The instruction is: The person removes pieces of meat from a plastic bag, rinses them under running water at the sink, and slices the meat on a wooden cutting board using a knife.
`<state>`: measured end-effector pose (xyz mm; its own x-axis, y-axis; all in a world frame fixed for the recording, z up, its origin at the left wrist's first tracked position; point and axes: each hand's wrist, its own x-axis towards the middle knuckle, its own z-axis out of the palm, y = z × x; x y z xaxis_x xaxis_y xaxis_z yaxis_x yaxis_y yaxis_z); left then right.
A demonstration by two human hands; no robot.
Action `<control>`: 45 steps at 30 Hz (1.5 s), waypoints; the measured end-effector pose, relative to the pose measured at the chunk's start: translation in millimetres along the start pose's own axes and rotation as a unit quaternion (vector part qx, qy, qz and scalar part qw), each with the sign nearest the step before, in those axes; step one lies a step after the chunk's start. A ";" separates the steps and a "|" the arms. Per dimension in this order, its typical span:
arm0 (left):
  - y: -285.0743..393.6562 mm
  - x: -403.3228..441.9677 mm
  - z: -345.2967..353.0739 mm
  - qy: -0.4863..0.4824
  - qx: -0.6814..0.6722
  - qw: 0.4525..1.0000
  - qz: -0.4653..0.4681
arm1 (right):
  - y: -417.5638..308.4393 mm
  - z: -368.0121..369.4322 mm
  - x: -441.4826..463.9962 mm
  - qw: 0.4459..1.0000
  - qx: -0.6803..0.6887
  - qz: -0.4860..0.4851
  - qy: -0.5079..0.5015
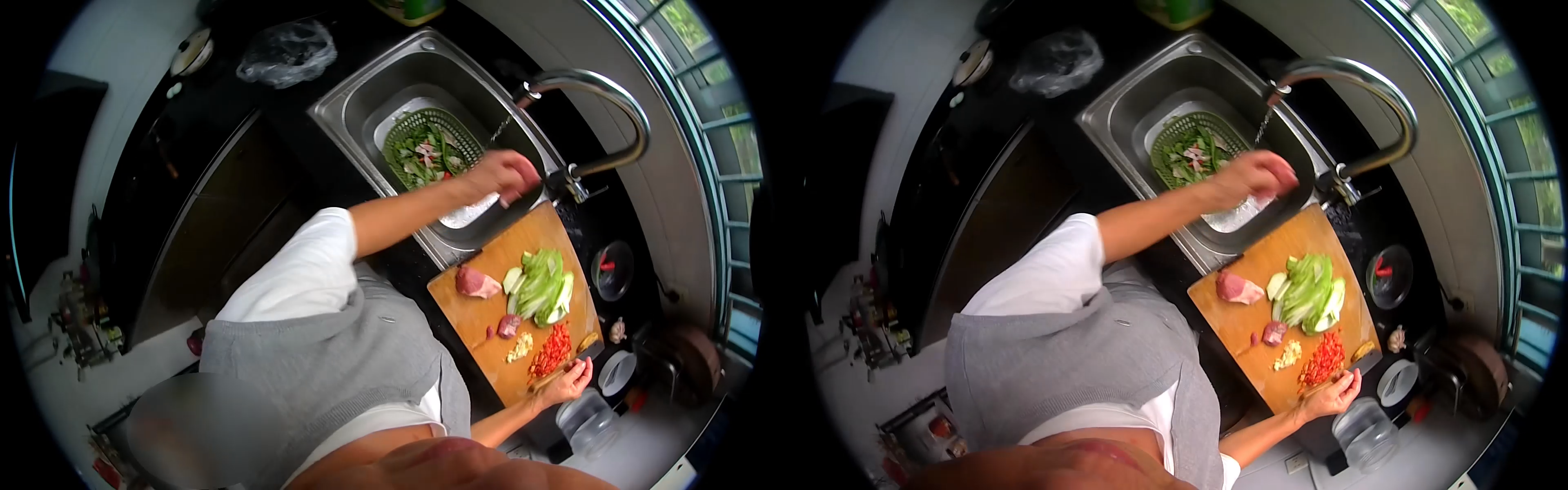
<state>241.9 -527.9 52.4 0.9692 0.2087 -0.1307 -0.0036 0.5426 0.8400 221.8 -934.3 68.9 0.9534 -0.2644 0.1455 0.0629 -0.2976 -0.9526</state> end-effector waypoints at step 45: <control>-60.6 -91.2 15.9 -0.202 -0.197 0.873 -0.397 | 26.1 63.3 -117.5 0.957 0.069 0.282 0.021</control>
<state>157.6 -592.8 21.8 0.7120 -0.6221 -0.3257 0.7021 0.6398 0.3128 130.1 -852.9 10.0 0.8347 -0.3842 -0.3946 -0.4170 0.0273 -0.9085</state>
